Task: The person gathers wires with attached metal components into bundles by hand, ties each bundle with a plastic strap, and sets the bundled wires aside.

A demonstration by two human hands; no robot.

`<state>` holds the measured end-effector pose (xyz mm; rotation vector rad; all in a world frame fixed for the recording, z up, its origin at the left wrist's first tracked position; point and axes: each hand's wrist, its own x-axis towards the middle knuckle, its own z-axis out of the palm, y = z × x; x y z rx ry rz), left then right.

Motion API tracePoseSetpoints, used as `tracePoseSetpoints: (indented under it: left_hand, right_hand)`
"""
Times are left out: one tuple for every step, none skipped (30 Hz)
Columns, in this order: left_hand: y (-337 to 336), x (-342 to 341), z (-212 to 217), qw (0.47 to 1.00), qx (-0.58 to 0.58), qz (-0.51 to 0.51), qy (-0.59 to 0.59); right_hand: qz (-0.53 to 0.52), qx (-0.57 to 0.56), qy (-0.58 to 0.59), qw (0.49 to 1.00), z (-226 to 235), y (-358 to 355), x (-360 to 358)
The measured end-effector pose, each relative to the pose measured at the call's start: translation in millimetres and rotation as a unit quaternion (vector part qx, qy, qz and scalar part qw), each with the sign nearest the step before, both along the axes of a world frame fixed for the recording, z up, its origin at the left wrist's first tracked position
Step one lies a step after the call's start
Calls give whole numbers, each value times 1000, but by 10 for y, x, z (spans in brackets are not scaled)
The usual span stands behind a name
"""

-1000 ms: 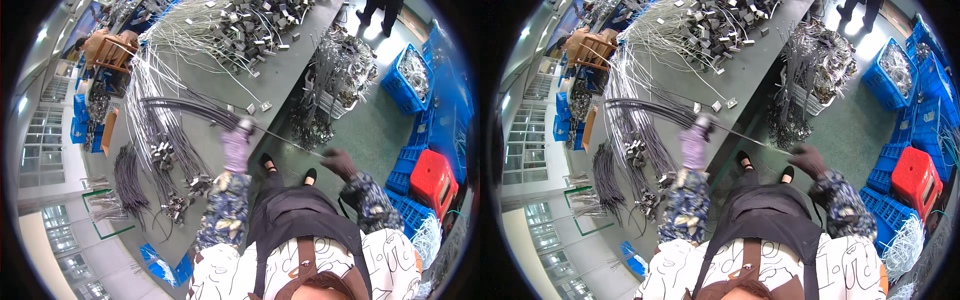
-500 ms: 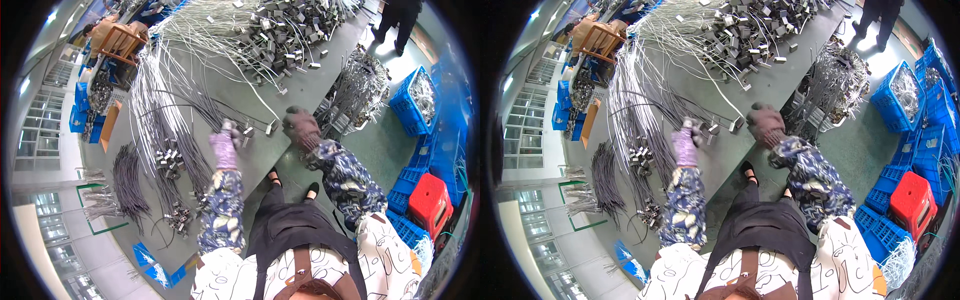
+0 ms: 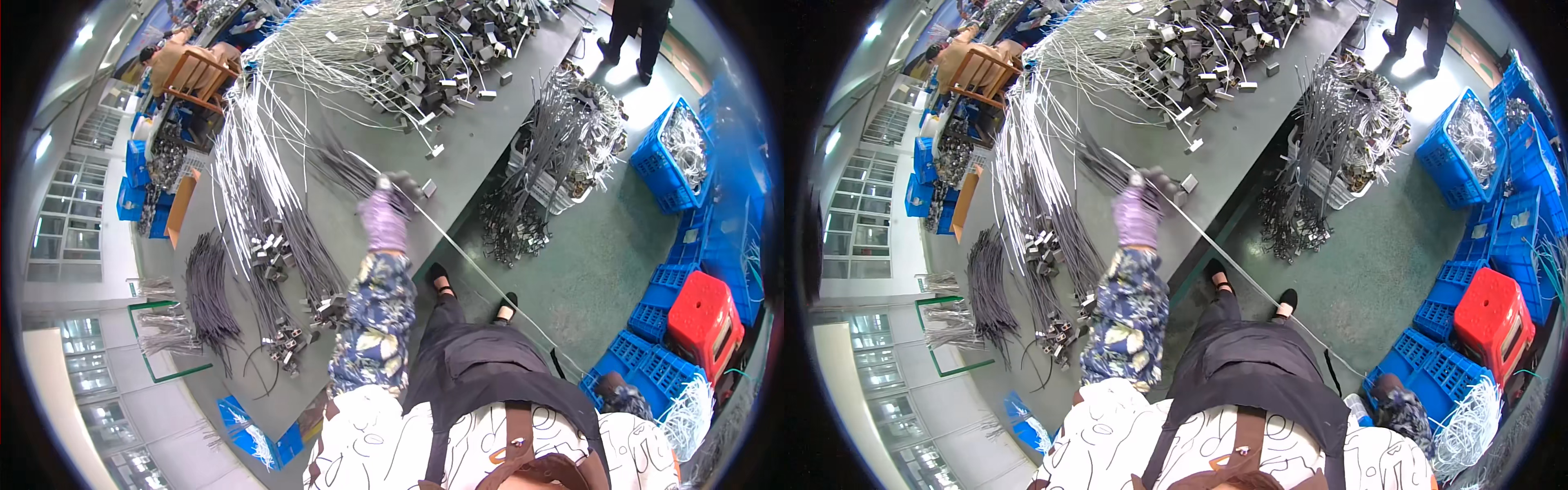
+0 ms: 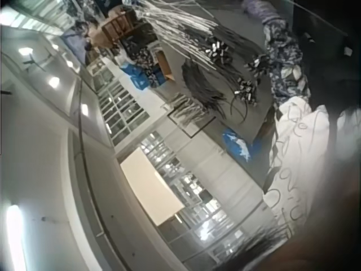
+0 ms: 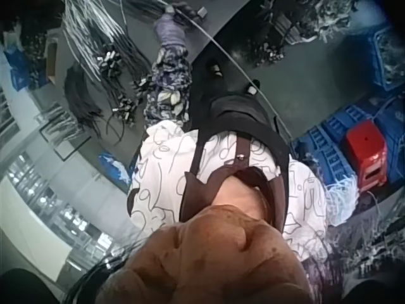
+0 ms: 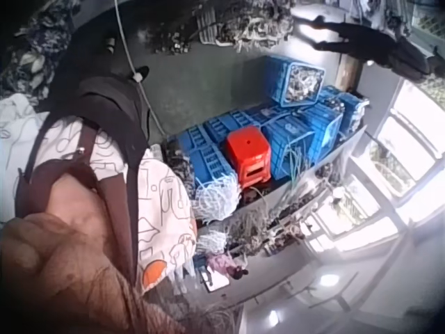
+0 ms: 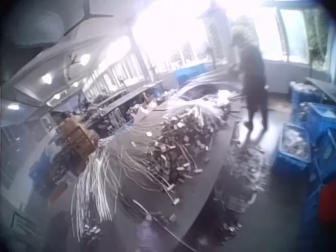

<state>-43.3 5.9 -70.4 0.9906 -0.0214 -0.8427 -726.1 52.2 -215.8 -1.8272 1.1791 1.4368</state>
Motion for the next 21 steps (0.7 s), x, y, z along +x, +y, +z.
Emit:
tracePoseSetpoints:
  left_hand:
    - [-50,118,135,1000,-1,15,5]
    - [-93,233,220,999,-1,32,9]
    - [-106,322,345,999,1,33,3]
    - [-107,404,485,998,-7,41,-40]
    - [-79,492,626,995,-18,51,-82]
    - [-45,575,710,994,-19,55,-89]
    - [0,658,803,995,-36,42,-86]
    - [-45,688,795,996,-53,20,-75]
    - [-98,699,772,995,-45,22,-86]
    - [-143,707,739,995,-48,17,-85]
    - [-139,729,768,996,-55,22,-72]
    - [-146,742,775,996,-63,24,-58]
    - [-68,765,867,995,-89,25,-48]
    - [3,768,930,993,-94,30,-59]
    - [58,735,962,993,-97,51,-42]
    - [188,711,988,992,-99,80,-25]
    - [119,568,1005,991,-81,106,-8]
    - [-92,451,730,993,-80,85,5]
    - [84,426,803,993,-88,83,3]
    - [195,345,737,993,-96,74,12]
    - [193,113,706,995,-81,29,-51]
  right_hand:
    - [55,23,-17,998,-99,86,-427]
    - [-13,27,-16,999,-44,189,-609]
    - [-79,17,-15,997,42,211,-592]
    - [-121,10,-18,992,70,245,-584]
    - [-145,2,-25,989,76,217,-566]
    - [-163,1,-35,986,79,217,-549]
    - [-172,-2,-48,984,61,178,-516]
    - [-185,-5,-53,981,54,201,-518]
    - [-197,-8,-58,979,36,218,-523]
    - [-201,-8,-64,978,30,245,-520]
    - [-219,-11,-62,974,3,255,-518]
    - [-227,-14,-62,972,-21,273,-507]
    - [-225,-14,-67,972,-69,233,-459]
    - [-226,-12,-72,971,-99,215,-421]
    - [-228,-12,-74,971,-131,198,-404]
    - [-218,-11,-78,973,-172,124,-358]
    - [-227,-17,-74,971,-192,174,-390]
    - [-253,-20,-60,965,-214,332,-463]
    - [-240,-17,-72,968,-211,236,-401]
    - [-233,-16,-74,970,-222,162,-368]
    - [-236,-18,-73,969,-221,154,-356]
